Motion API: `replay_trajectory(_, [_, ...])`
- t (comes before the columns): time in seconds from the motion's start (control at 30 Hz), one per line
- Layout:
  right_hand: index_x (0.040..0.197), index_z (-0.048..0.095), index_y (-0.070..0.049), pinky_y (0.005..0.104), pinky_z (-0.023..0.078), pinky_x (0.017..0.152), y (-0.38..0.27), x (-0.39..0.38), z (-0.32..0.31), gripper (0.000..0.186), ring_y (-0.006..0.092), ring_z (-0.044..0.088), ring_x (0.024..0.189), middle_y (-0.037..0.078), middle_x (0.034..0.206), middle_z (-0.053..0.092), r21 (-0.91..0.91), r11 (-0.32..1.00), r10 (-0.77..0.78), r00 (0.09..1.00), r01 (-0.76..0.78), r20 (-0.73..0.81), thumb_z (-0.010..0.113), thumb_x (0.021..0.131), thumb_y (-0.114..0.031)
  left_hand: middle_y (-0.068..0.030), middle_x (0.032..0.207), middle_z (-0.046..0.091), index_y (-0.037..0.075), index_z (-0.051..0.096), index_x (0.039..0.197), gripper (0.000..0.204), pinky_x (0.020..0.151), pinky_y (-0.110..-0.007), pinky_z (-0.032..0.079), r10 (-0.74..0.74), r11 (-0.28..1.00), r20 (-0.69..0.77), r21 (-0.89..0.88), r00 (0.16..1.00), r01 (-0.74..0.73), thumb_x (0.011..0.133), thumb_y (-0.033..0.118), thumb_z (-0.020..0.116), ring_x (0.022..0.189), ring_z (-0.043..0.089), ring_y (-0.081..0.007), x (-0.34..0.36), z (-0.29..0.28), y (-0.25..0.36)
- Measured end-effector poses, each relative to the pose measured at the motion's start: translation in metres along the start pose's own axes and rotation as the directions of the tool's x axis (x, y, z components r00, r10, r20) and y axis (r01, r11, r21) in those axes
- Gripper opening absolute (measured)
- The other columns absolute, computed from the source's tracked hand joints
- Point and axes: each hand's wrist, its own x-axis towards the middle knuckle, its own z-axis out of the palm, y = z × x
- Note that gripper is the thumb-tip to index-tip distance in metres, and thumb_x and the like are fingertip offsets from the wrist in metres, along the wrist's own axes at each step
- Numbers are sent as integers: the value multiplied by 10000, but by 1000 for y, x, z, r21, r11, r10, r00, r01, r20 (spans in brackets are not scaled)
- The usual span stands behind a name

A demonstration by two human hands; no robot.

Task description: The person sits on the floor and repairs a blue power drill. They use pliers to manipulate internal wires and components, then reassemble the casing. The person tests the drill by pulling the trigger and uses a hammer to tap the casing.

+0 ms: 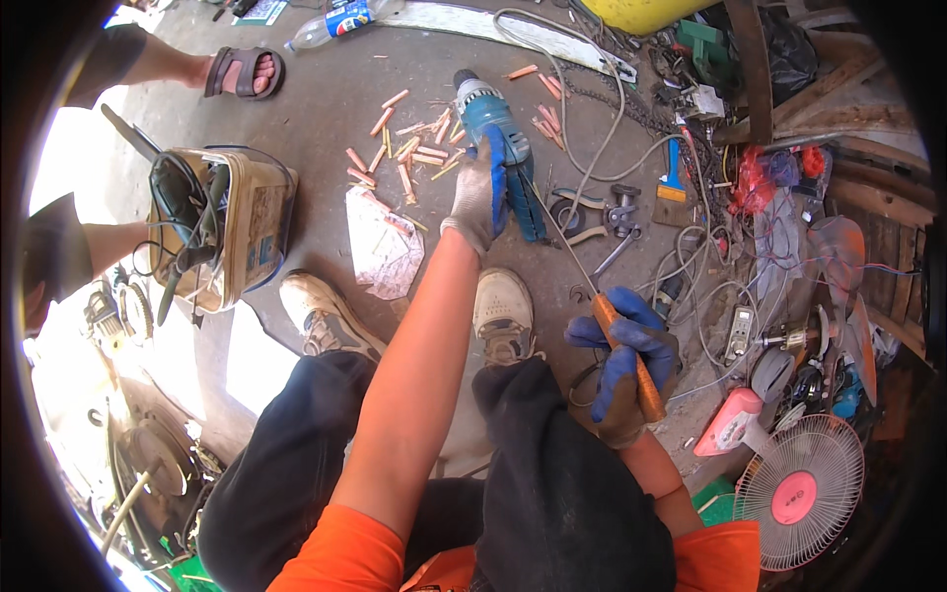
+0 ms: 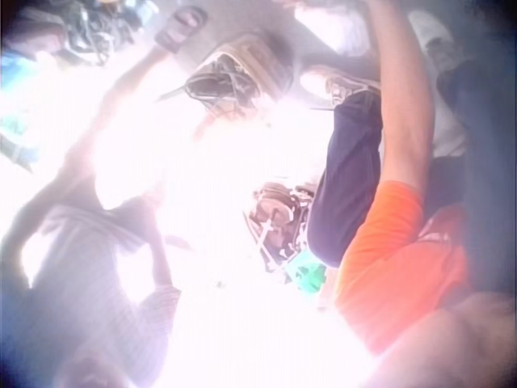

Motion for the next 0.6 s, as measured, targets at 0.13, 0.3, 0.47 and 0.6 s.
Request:
replay_trajectory(0.13, [1189, 611, -60, 389, 593, 829, -3, 12, -7, 285, 302, 729, 926, 235, 1318, 600, -266, 931, -206, 961, 251, 186, 617, 906, -84, -6, 1060, 661, 218, 568, 1290, 450, 773, -425, 545, 16, 996, -45, 92, 999, -12, 1005, 567, 574, 914, 636, -173, 15, -6, -4])
replay_trajectory(0.3, [1123, 676, -89, 371, 569, 722, -18, 43, -3, 419, 286, 723, 879, 176, 1259, 664, -337, 792, -273, 790, 508, 549, 764, 714, -74, -7, 1015, 671, 209, 581, 1252, 423, 715, -404, 560, 89, 994, -61, 67, 994, -84, 1016, 559, 556, 817, 649, -170, 15, -10, -8])
replay_trajectory(0.47, [1016, 642, -76, 393, 587, 753, 1, 12, 15, 131, 268, 715, 864, 187, 1211, 668, -87, 986, -139, 988, 145, 63, 651, 887, -100, -10, 970, 677, 189, 620, 1189, 414, 664, -397, 564, 115, 992, -42, -38, 992, -117, 1019, 559, 548, 773, 653, -168, 8, -1, -8])
replay_trajectory(0.6, [915, 559, -27, 375, 577, 750, -4, 23, 42, 277, 223, 661, 672, 199, 1059, 660, 268, 952, 244, 894, -147, -376, 490, 1026, -272, -17, 973, 690, 177, 646, 1170, 416, 668, -389, 562, 80, 995, -60, -56, 995, -83, 1019, 553, 551, 777, 654, -170, 2, -12, -9])
